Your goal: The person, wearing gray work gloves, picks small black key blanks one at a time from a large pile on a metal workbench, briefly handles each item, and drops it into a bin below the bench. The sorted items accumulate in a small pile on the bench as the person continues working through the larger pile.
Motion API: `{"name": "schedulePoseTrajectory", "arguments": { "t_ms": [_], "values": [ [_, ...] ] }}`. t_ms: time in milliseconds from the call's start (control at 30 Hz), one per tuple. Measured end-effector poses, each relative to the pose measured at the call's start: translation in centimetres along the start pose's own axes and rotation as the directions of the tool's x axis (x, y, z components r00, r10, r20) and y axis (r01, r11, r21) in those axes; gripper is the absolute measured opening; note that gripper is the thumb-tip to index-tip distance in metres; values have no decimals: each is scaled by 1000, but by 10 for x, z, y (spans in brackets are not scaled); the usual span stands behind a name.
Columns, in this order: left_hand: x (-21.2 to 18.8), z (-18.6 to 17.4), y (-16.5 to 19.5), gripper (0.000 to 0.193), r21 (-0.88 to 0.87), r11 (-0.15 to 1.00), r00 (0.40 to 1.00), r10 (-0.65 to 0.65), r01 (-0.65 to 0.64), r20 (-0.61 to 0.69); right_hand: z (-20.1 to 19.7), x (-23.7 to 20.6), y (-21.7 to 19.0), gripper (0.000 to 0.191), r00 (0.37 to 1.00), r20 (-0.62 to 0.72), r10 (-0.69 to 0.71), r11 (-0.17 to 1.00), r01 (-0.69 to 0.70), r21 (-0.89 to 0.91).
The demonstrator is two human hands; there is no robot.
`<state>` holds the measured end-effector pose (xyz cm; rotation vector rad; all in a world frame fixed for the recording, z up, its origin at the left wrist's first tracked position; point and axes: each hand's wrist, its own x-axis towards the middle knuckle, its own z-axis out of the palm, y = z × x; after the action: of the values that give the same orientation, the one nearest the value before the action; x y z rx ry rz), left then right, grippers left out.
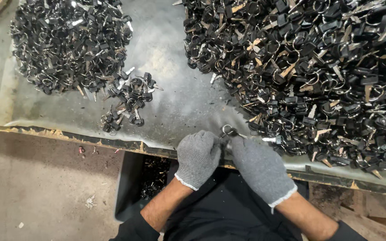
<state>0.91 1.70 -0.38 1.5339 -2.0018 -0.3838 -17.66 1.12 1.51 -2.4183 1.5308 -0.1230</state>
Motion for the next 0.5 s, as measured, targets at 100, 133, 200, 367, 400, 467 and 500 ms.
{"name": "schedulePoseTrajectory", "arguments": {
  "t_ms": [100, 133, 200, 367, 400, 467, 500],
  "values": [
    [-1, 3, 5, 12, 16, 1000, 1000, 11, -11, 21, -7, 13, -6, 13, 995, 22, 96, 995, -95, -5],
    [-2, 3, 8, 12, 36, 999, 1000, 9, -10, 28, -11, 18, -6, 15, 988, 67, 140, 988, -144, 49],
    [-3, 1, 11, 13, 39, 999, 1000, -19, 19, 18, -20, 27, -1, 22, 954, 244, 174, 974, -203, 99],
    [-3, 1, 7, 14, 2, 999, 999, -37, 37, 23, -26, 18, 3, 39, 918, 368, 148, 989, -137, -57],
    [-3, 2, 6, 14, 10, 999, 999, -33, 32, 15, -22, 13, -2, 31, 974, 205, 91, 995, -80, -63],
    [-6, 4, 6, 15, 33, 999, 999, -41, 41, 26, -16, 2, -12, 16, 991, -129, -34, 995, 22, -95],
    [-5, 5, 6, 15, 52, 998, 998, -48, 46, 37, -14, 5, -11, 16, 999, -45, 8, 998, -11, -67]
  ]
}}
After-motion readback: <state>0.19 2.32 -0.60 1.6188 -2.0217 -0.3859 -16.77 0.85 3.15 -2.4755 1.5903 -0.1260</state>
